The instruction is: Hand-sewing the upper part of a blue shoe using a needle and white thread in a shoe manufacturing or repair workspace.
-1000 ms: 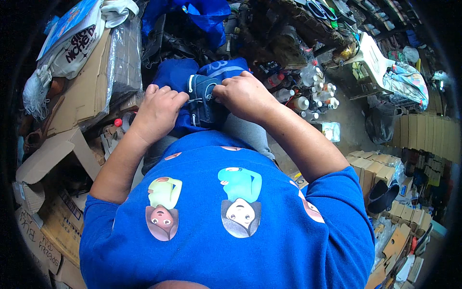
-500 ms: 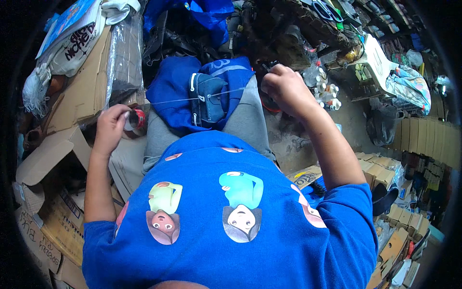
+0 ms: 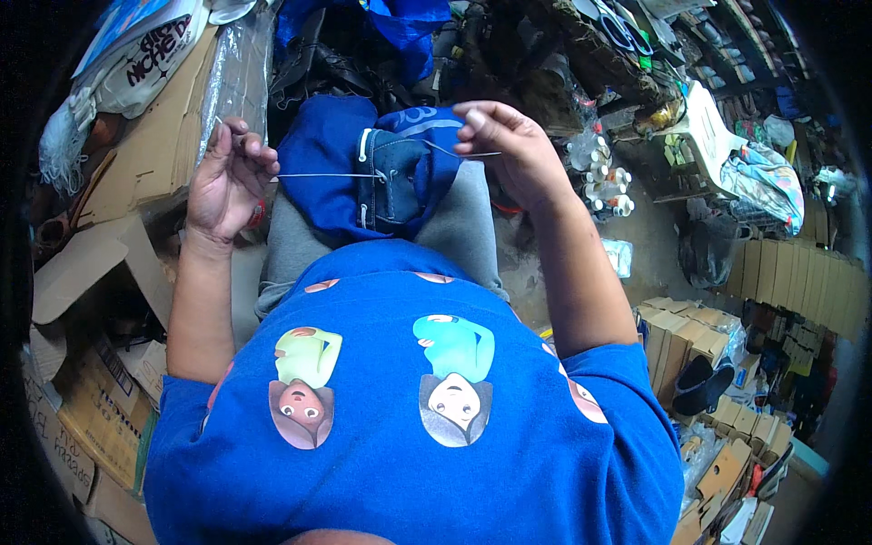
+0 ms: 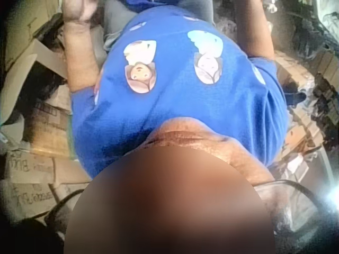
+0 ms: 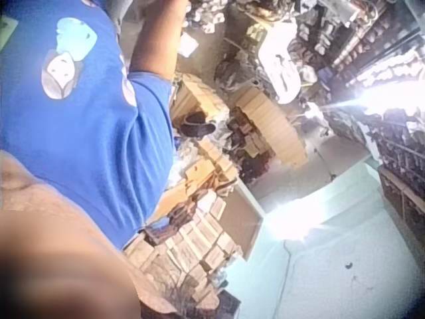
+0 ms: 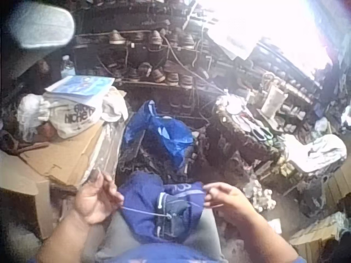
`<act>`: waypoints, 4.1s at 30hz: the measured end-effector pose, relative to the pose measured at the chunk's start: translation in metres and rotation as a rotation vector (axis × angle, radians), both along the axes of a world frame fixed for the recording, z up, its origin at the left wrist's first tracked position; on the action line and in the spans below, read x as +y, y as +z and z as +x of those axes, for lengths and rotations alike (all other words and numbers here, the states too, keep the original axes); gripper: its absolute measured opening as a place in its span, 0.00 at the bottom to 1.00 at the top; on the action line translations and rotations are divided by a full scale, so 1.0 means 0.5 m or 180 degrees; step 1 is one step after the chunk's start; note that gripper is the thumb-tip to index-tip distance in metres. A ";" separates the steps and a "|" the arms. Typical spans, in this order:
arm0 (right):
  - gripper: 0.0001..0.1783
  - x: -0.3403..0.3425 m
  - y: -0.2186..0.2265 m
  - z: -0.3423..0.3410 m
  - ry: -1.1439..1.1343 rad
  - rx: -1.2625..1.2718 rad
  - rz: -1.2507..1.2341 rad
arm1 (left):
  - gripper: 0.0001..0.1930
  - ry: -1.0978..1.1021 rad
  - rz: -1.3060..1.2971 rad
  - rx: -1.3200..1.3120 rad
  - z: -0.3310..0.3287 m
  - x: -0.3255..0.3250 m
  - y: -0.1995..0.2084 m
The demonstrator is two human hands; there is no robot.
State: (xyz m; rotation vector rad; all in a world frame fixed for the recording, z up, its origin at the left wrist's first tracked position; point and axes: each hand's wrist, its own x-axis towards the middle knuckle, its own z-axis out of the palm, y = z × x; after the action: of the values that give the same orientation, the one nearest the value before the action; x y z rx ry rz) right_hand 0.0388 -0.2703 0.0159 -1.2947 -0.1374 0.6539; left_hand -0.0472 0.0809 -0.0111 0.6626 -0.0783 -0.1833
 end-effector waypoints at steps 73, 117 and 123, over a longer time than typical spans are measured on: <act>0.09 0.029 -0.011 -0.053 0.0497 -0.2607 -0.2784 | 0.26 -0.1411 0.4024 -0.1147 0.196 -0.173 -0.056; 0.12 0.040 -0.055 -0.036 0.0682 -0.3773 -0.2241 | 0.17 0.0086 0.4301 -0.0603 0.044 -0.150 0.017; 0.13 0.042 -0.053 -0.017 0.1005 -0.3001 -0.2123 | 0.08 0.1182 0.5300 -0.2144 0.022 -0.150 -0.015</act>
State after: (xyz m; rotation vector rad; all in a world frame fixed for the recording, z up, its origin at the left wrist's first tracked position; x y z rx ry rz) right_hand 0.0302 -0.2493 -0.0104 -2.1833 -0.9728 0.2962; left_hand -0.0360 0.0058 -0.0188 2.3614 -0.4698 0.4255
